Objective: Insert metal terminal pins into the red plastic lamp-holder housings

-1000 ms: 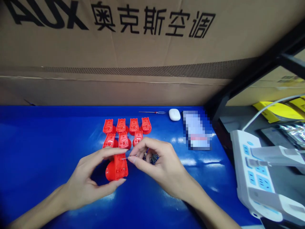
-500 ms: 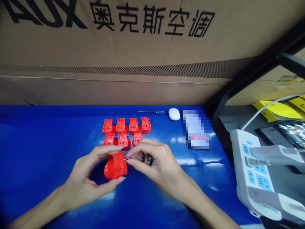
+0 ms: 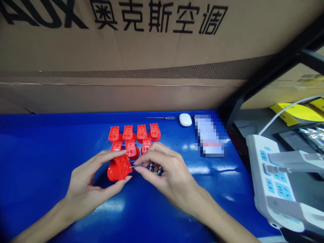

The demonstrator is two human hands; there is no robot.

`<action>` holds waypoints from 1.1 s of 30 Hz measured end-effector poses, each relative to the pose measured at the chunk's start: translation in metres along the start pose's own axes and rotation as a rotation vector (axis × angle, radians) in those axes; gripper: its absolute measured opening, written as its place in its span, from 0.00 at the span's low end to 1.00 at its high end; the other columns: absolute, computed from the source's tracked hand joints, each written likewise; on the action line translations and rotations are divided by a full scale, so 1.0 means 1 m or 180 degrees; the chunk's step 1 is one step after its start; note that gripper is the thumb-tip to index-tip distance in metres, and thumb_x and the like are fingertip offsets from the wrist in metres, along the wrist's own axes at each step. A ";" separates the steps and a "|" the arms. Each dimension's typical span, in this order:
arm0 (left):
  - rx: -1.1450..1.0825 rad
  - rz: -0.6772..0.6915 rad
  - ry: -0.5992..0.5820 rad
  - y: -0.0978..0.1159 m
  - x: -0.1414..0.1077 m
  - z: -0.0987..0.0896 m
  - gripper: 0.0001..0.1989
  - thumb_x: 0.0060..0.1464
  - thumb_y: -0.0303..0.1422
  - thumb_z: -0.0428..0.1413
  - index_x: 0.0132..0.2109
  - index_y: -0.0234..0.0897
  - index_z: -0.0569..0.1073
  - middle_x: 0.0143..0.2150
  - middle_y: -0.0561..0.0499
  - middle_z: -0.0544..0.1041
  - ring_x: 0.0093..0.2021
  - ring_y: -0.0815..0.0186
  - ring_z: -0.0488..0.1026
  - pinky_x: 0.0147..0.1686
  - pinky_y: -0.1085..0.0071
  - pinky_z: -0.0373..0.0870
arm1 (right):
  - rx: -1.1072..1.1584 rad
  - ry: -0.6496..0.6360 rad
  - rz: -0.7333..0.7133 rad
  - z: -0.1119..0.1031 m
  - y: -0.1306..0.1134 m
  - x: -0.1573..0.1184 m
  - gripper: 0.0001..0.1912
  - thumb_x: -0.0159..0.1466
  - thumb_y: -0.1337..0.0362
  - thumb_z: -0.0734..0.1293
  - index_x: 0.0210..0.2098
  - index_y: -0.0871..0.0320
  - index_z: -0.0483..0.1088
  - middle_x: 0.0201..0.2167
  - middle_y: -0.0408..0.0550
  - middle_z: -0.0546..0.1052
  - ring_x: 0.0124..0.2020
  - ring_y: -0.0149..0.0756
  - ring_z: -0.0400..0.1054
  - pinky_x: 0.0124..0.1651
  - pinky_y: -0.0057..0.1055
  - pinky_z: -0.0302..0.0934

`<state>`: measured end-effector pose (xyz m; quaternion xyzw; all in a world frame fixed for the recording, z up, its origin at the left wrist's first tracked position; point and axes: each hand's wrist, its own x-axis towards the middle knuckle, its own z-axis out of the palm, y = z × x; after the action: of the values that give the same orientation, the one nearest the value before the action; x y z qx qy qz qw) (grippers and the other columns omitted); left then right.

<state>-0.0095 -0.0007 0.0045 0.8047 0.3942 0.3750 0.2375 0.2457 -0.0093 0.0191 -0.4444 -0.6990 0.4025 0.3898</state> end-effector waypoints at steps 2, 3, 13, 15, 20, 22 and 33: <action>-0.0023 0.0069 -0.0007 0.000 0.000 0.000 0.29 0.60 0.29 0.71 0.66 0.42 0.75 0.54 0.49 0.84 0.50 0.64 0.83 0.54 0.68 0.79 | -0.0063 0.0025 -0.0050 0.001 0.001 0.000 0.03 0.74 0.62 0.75 0.47 0.50 0.83 0.40 0.46 0.80 0.39 0.38 0.73 0.42 0.35 0.68; -0.0026 0.0104 -0.0005 0.000 0.000 0.001 0.29 0.60 0.28 0.71 0.66 0.42 0.75 0.54 0.49 0.84 0.50 0.64 0.83 0.54 0.68 0.79 | -0.0085 0.0038 -0.0080 0.001 0.001 0.000 0.03 0.73 0.63 0.75 0.47 0.51 0.83 0.40 0.46 0.80 0.39 0.37 0.73 0.42 0.35 0.68; 0.0052 0.0268 -0.0020 -0.003 0.000 0.002 0.28 0.60 0.27 0.71 0.65 0.40 0.76 0.53 0.48 0.85 0.50 0.63 0.84 0.54 0.68 0.80 | -0.0242 0.0037 -0.0253 0.003 0.002 -0.001 0.05 0.73 0.68 0.75 0.46 0.52 0.82 0.39 0.44 0.79 0.38 0.36 0.72 0.41 0.34 0.68; 0.0059 0.0261 -0.0028 -0.003 0.000 0.002 0.28 0.60 0.27 0.71 0.65 0.40 0.76 0.53 0.48 0.85 0.50 0.63 0.84 0.55 0.67 0.80 | -0.0252 0.0050 -0.0273 0.004 0.002 -0.001 0.05 0.73 0.69 0.75 0.46 0.53 0.81 0.39 0.44 0.79 0.39 0.36 0.72 0.41 0.34 0.68; 0.0073 0.0268 -0.0008 -0.004 -0.001 0.002 0.27 0.61 0.27 0.71 0.65 0.41 0.76 0.53 0.48 0.85 0.50 0.62 0.84 0.53 0.67 0.81 | -0.0287 0.0040 -0.0282 0.004 0.002 -0.001 0.06 0.73 0.70 0.75 0.46 0.53 0.81 0.39 0.43 0.79 0.39 0.34 0.71 0.41 0.32 0.67; 0.0079 0.0277 -0.0012 -0.004 -0.001 0.001 0.27 0.61 0.28 0.71 0.65 0.41 0.76 0.53 0.48 0.85 0.50 0.62 0.84 0.53 0.67 0.81 | -0.0307 0.0031 -0.0286 0.004 0.002 -0.001 0.06 0.72 0.70 0.75 0.46 0.53 0.81 0.39 0.43 0.79 0.39 0.34 0.71 0.41 0.32 0.67; 0.0068 0.0267 -0.0011 -0.004 -0.001 0.002 0.27 0.61 0.27 0.70 0.65 0.41 0.77 0.53 0.48 0.85 0.50 0.62 0.84 0.55 0.67 0.81 | -0.0373 -0.0071 -0.0283 0.004 0.001 -0.003 0.04 0.74 0.69 0.74 0.46 0.54 0.79 0.39 0.42 0.77 0.39 0.33 0.70 0.44 0.33 0.64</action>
<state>-0.0099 0.0006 0.0003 0.8237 0.3637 0.3791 0.2136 0.2428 -0.0128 0.0164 -0.4304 -0.7448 0.3481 0.3728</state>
